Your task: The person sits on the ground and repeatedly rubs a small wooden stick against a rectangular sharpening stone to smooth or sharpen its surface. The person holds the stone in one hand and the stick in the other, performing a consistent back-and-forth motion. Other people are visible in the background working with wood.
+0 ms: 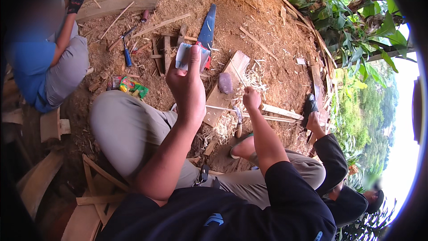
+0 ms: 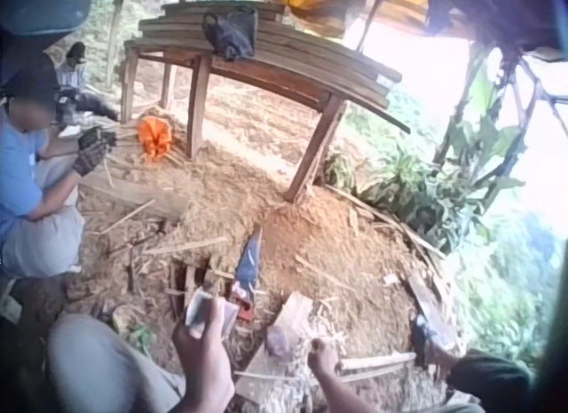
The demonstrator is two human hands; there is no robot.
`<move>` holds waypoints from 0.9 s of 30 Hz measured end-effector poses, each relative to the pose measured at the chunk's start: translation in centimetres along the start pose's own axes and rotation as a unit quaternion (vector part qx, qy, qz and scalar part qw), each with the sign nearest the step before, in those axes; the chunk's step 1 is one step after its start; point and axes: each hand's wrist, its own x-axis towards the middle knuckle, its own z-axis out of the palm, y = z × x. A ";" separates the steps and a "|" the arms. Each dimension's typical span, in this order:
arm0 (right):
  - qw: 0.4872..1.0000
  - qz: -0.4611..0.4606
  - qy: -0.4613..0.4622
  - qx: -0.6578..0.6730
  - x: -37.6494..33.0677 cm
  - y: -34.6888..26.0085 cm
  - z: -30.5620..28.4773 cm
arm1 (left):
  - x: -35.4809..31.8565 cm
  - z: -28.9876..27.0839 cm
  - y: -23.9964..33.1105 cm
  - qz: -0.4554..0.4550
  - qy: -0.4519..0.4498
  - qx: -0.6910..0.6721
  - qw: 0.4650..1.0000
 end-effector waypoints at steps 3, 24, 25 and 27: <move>0.998 -0.009 0.050 -0.019 -0.3 -0.2 -0.1 | -0.1 0.5 -0.7 0.007 0.028 -0.004 1.000; 0.871 -0.427 0.235 0.071 -19.9 -13.0 -43.1 | -1.8 2.4 -6.5 -0.072 -0.044 0.022 0.996; 0.868 -0.435 0.234 0.058 -20.8 -12.8 -43.6 | -2.1 2.4 -6.7 -0.073 -0.047 0.010 0.996; 0.868 -0.441 0.222 0.059 -22.2 -12.4 -44.4 | -2.9 2.6 -5.5 -0.107 -0.037 0.004 0.994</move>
